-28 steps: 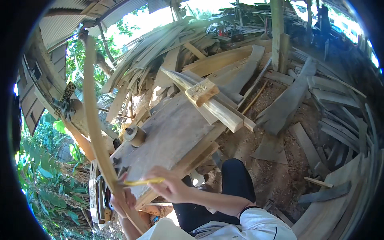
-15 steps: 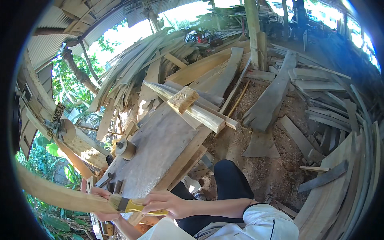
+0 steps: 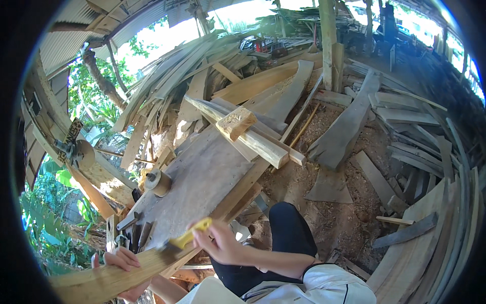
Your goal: The person smooths a wooden plank by hand, then uses a chisel and hammer to carve along its length. Afterward, they brush away wood shavings from the plank and workbench.
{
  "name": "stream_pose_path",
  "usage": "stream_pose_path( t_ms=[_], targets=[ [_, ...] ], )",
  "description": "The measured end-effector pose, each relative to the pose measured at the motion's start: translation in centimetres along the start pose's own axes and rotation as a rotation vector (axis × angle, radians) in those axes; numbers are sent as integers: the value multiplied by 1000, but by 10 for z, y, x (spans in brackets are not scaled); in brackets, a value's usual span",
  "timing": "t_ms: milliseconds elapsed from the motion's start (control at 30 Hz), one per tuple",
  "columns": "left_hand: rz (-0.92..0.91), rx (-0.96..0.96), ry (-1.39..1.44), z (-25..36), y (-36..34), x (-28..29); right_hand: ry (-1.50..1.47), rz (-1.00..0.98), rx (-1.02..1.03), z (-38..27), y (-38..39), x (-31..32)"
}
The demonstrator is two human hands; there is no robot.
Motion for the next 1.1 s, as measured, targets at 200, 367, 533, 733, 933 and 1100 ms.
stream_pose_path(
  t_ms=[200, 367, 533, 733, 933, 1100],
  targets=[
    [-639, 244, -291, 25, 7, 5, 188, 32, -181, 18, -20, 24],
    [-450, 81, -125, 25, 11, 1, 156, 21, -82, 28, -21, 7],
    [-546, 87, -231, 30, 32, 38, 461, 12, -50, 52, -28, 17],
    [-64, -205, -114, 25, 27, 7, 143, -5, -137, 48, -22, 4],
    [-64, -230, -216, 39, 36, 18, 354, -68, -67, 43, -27, 1],
    [-91, -176, -138, 24, 31, 12, 401, 7, -234, 61, -26, 28]
  ],
)
Point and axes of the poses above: each hand's wrist, its own y-axis away from the middle knuckle, its own x-axis out of the back of the hand, z = x × y, the point moved 9 cm from there along -y, towards the middle knuckle, and after that the axes turned 5 degrees about y, right-handed, at the moved point
